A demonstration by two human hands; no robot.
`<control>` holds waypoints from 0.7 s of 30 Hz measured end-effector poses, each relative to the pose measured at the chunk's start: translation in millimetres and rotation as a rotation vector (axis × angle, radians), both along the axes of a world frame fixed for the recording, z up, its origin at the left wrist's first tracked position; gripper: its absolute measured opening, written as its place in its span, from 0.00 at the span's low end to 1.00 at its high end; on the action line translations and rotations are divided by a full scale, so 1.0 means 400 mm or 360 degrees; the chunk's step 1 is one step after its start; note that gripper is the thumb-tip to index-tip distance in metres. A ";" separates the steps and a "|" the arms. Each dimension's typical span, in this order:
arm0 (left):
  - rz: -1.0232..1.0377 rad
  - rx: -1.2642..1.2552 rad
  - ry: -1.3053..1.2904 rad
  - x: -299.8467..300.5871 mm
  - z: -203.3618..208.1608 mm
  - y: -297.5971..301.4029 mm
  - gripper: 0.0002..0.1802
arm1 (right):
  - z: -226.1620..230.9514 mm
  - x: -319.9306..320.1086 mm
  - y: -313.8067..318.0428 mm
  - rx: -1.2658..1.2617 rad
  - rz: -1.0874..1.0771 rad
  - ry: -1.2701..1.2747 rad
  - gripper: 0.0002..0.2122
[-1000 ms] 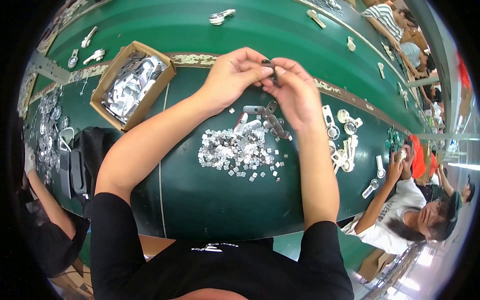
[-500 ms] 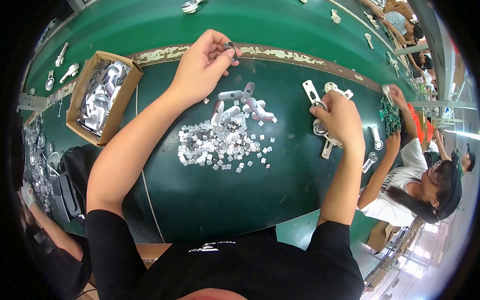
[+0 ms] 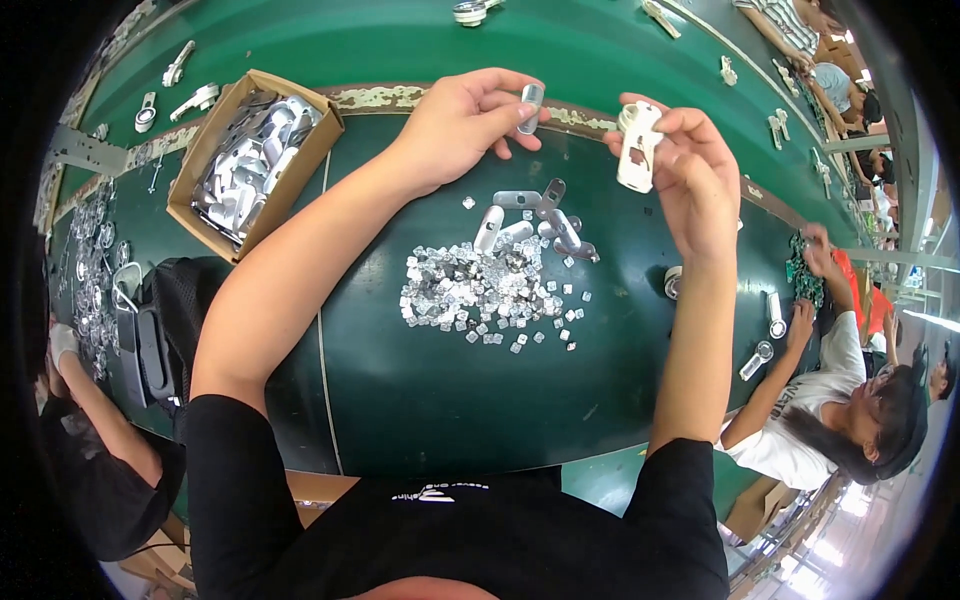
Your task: The person assembles small metal components and plastic fittings into component housings by hand on a production line.
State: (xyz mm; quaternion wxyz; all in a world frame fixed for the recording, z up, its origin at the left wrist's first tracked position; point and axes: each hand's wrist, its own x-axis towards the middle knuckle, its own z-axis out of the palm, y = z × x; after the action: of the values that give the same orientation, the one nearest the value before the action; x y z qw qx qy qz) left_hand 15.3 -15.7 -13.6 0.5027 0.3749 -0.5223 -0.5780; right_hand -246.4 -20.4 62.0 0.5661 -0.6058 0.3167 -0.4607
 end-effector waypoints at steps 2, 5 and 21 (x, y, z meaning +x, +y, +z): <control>-0.0041 0.0005 -0.0068 -0.002 0.003 0.002 0.18 | -0.004 0.022 -0.014 0.0143 0.0024 -0.0104 0.05; -0.0058 0.0009 -0.0070 -0.001 0.010 0.003 0.19 | -0.002 0.068 -0.030 0.0117 -0.0186 0.0089 0.07; 0.0063 0.0079 0.0135 0.003 0.013 0.002 0.18 | 0.015 0.150 -0.067 -0.0225 -0.0139 0.0434 0.18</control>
State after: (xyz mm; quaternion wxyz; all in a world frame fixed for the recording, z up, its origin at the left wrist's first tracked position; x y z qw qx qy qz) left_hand 16.4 -15.0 -8.5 0.5262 0.3727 -0.4785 -0.5960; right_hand -186.5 -47.3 68.0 0.4533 -0.6866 0.3835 -0.4196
